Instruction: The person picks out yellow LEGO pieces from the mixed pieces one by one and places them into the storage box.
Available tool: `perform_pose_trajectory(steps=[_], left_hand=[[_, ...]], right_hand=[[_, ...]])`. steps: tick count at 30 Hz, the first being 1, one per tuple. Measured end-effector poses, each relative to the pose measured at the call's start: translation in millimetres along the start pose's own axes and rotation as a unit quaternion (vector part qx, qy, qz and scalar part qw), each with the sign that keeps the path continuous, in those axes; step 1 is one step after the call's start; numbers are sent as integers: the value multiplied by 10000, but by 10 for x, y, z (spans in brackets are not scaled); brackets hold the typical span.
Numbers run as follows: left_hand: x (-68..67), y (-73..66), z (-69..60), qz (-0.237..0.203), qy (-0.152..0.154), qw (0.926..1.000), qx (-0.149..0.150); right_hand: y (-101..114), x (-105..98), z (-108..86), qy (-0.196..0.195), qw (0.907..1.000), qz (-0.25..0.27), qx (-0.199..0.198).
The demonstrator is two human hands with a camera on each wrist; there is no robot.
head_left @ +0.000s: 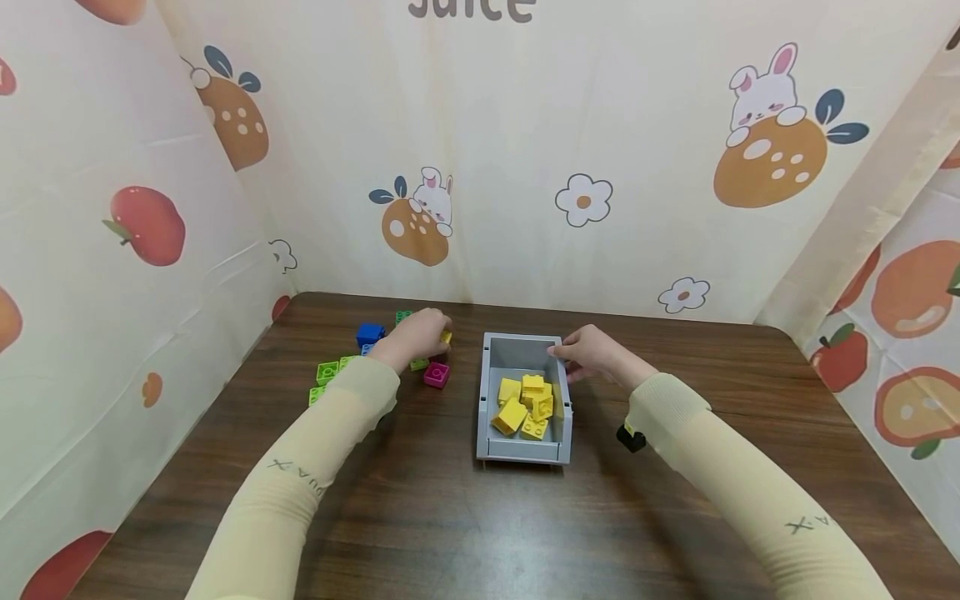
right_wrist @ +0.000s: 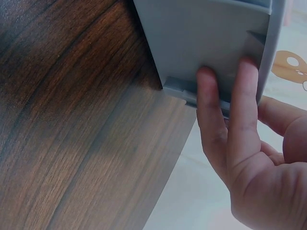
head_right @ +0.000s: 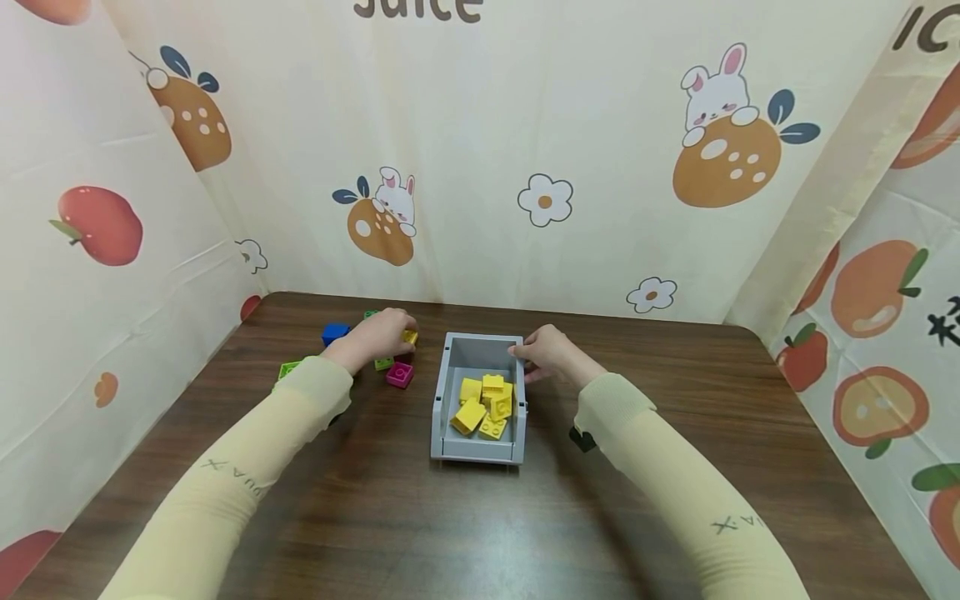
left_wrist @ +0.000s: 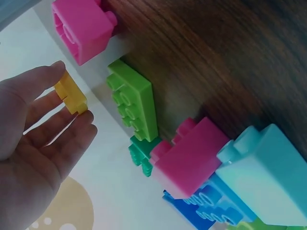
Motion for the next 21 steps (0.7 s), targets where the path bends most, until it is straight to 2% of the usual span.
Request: perform_pose_trajectory(steps=[7, 16, 21], left_hand=[[-40, 3, -31, -163, -114, 9998, 39], [-124, -82, -122, -137, -319, 9992, 193], [-152, -122, -156, -161, -335, 9991, 211]], right_hand=[[6, 0, 8, 9, 10000, 9, -16], [6, -5, 2, 16, 10000, 49, -31], [-6, -6, 11, 14, 10000, 21, -4]])
Point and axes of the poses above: each hand's wrist, its own z-axis towards the middle knuckle, its own x-axis out of the palm, y = z × x, the point moved 5 cm from there along z, towards the middle knuckle, and after that the axes turned 11 degrees about y, right-handed, at the moved point
